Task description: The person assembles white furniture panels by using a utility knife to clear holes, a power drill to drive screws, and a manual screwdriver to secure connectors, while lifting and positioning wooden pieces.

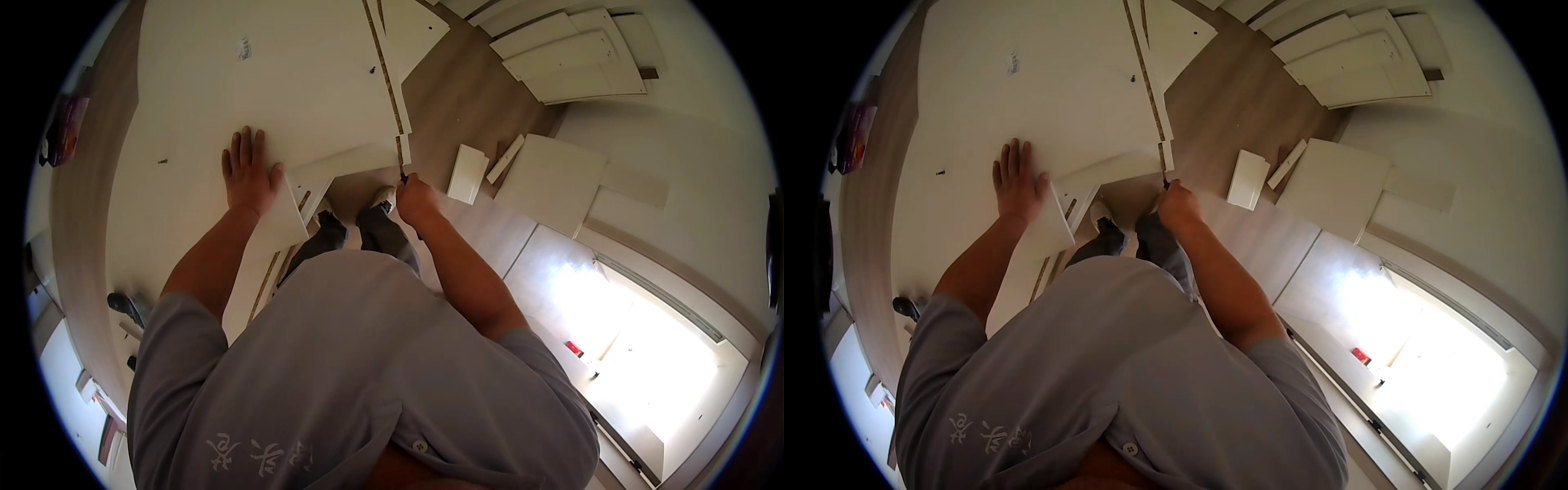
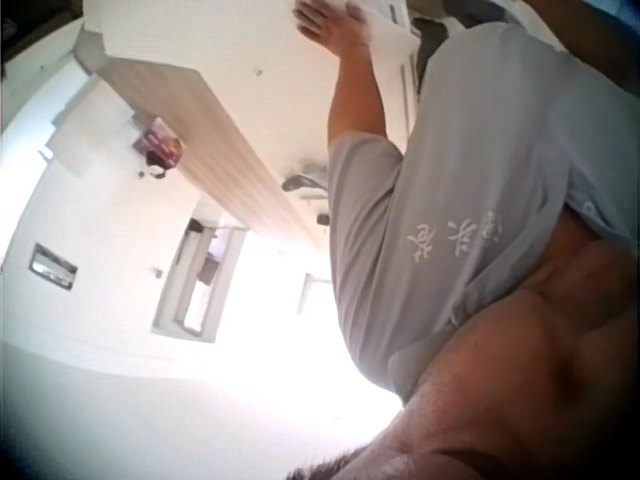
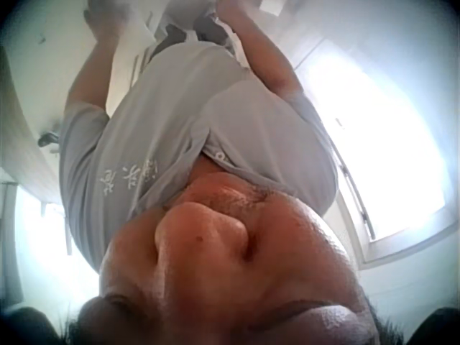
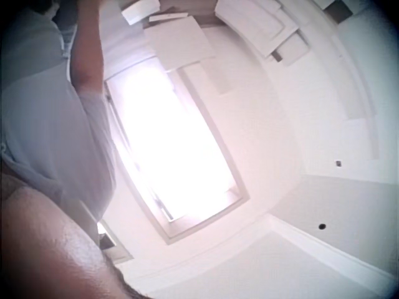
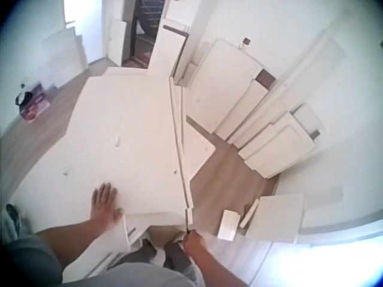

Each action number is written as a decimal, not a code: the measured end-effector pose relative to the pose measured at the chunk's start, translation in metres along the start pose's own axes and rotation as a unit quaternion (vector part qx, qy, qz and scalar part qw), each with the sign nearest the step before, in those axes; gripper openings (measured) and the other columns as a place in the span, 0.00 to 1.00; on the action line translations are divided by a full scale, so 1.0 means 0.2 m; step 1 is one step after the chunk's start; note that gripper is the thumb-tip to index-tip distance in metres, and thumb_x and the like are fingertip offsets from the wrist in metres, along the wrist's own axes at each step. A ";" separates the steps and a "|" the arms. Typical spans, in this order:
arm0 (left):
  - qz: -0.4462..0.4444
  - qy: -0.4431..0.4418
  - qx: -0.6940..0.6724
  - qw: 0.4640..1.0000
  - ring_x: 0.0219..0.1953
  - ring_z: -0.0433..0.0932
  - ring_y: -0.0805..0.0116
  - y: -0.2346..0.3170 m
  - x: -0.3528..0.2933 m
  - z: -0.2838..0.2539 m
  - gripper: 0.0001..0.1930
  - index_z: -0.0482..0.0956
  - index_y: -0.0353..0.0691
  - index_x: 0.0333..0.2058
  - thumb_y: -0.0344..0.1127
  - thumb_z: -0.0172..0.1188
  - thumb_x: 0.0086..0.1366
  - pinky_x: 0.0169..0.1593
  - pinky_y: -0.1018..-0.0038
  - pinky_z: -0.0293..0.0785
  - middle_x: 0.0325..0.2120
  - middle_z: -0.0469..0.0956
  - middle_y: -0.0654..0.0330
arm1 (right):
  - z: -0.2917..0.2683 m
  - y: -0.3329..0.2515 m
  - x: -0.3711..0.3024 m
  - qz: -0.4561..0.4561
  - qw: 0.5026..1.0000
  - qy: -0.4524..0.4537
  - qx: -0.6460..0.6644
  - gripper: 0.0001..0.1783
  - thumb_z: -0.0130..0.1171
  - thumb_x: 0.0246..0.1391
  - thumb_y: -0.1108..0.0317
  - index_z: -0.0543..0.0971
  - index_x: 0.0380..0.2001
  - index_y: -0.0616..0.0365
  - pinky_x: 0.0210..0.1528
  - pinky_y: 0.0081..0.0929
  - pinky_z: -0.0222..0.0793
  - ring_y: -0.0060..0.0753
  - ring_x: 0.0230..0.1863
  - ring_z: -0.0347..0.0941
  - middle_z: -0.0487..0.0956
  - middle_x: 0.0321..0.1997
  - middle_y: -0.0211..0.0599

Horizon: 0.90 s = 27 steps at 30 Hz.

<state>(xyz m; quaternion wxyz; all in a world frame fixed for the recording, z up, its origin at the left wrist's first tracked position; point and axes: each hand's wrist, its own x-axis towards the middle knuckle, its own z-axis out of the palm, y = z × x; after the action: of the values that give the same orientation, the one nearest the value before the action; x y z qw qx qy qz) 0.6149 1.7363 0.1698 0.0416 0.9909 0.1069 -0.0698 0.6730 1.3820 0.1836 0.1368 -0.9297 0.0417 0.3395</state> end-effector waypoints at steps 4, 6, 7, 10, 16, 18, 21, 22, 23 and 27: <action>0.010 0.000 0.004 1.000 0.79 0.41 0.52 0.00 0.00 0.01 0.41 0.49 0.48 0.76 0.54 0.52 0.71 0.78 0.47 0.35 0.78 0.44 0.53 | 0.03 0.03 0.03 -0.007 1.000 -0.008 0.003 0.20 0.50 0.70 0.54 0.71 0.49 0.62 0.54 0.59 0.74 0.67 0.52 0.79 0.82 0.48 0.63; 0.012 -0.007 0.009 1.000 0.79 0.40 0.52 0.00 0.00 0.01 0.41 0.48 0.48 0.76 0.55 0.51 0.71 0.78 0.47 0.34 0.78 0.44 0.53 | 0.05 0.04 0.05 -0.008 1.000 -0.011 0.013 0.20 0.49 0.70 0.54 0.71 0.49 0.62 0.54 0.60 0.74 0.68 0.51 0.79 0.82 0.48 0.64; 0.013 -0.010 0.011 1.000 0.79 0.39 0.52 0.01 0.00 0.01 0.41 0.47 0.47 0.76 0.55 0.51 0.71 0.78 0.47 0.34 0.78 0.44 0.53 | 0.07 0.06 0.07 -0.007 1.000 -0.009 0.020 0.20 0.49 0.70 0.54 0.71 0.49 0.62 0.54 0.60 0.74 0.68 0.51 0.79 0.82 0.48 0.64; 0.008 -0.029 0.024 0.999 0.80 0.38 0.52 0.01 -0.01 0.02 0.42 0.46 0.47 0.77 0.56 0.50 0.71 0.78 0.47 0.33 0.78 0.43 0.53 | 0.11 0.07 0.08 -0.008 0.999 0.002 0.043 0.20 0.49 0.70 0.53 0.71 0.49 0.61 0.54 0.60 0.74 0.69 0.51 0.79 0.82 0.47 0.64; 0.000 -0.039 0.020 0.999 0.80 0.36 0.52 0.01 -0.01 0.00 0.43 0.45 0.48 0.77 0.56 0.50 0.71 0.78 0.47 0.32 0.79 0.41 0.54 | 0.21 0.08 0.11 -0.004 0.994 0.034 0.105 0.21 0.49 0.70 0.52 0.71 0.48 0.62 0.53 0.59 0.74 0.70 0.50 0.78 0.82 0.46 0.65; 0.006 -0.033 0.016 0.999 0.80 0.36 0.52 0.01 0.00 0.00 0.43 0.45 0.48 0.77 0.56 0.50 0.70 0.78 0.47 0.32 0.79 0.40 0.54 | 0.21 0.08 0.11 -0.002 0.993 0.037 0.109 0.21 0.49 0.70 0.53 0.72 0.49 0.62 0.53 0.59 0.74 0.70 0.50 0.78 0.82 0.46 0.66; -0.007 -0.053 0.034 0.998 0.80 0.36 0.53 0.02 0.01 -0.03 0.43 0.45 0.48 0.77 0.56 0.51 0.71 0.78 0.47 0.31 0.79 0.40 0.54 | 0.13 0.06 0.09 -0.003 0.997 0.018 0.079 0.22 0.49 0.69 0.53 0.73 0.49 0.63 0.54 0.58 0.74 0.70 0.51 0.78 0.81 0.47 0.66; -0.016 -0.064 0.042 0.997 0.80 0.36 0.53 0.04 0.02 -0.04 0.43 0.45 0.48 0.77 0.56 0.51 0.71 0.78 0.48 0.31 0.79 0.40 0.54 | 0.09 0.04 0.08 -0.004 0.998 0.007 0.061 0.22 0.50 0.69 0.53 0.73 0.49 0.64 0.55 0.58 0.74 0.70 0.51 0.78 0.81 0.47 0.67; -0.011 -0.058 0.038 0.998 0.80 0.36 0.53 0.04 0.02 -0.04 0.43 0.45 0.48 0.77 0.56 0.51 0.71 0.78 0.48 0.32 0.79 0.40 0.54 | 0.05 0.03 0.07 -0.004 0.999 -0.004 0.043 0.23 0.50 0.69 0.53 0.74 0.49 0.65 0.55 0.57 0.74 0.69 0.51 0.78 0.81 0.48 0.67; 0.011 -0.005 0.011 1.000 0.80 0.37 0.54 0.01 -0.01 0.01 0.42 0.46 0.49 0.77 0.56 0.51 0.71 0.78 0.49 0.33 0.78 0.41 0.54 | -0.05 0.04 0.04 0.028 0.994 -0.046 0.093 0.23 0.51 0.68 0.54 0.76 0.47 0.67 0.51 0.53 0.76 0.64 0.44 0.80 0.82 0.42 0.64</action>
<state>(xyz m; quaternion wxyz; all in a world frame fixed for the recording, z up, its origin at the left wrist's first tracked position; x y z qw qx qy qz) 0.6138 1.7346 0.1683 0.0318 0.9921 0.0954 -0.0755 0.6837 1.3708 0.1837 0.2147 -0.8947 0.0924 0.3806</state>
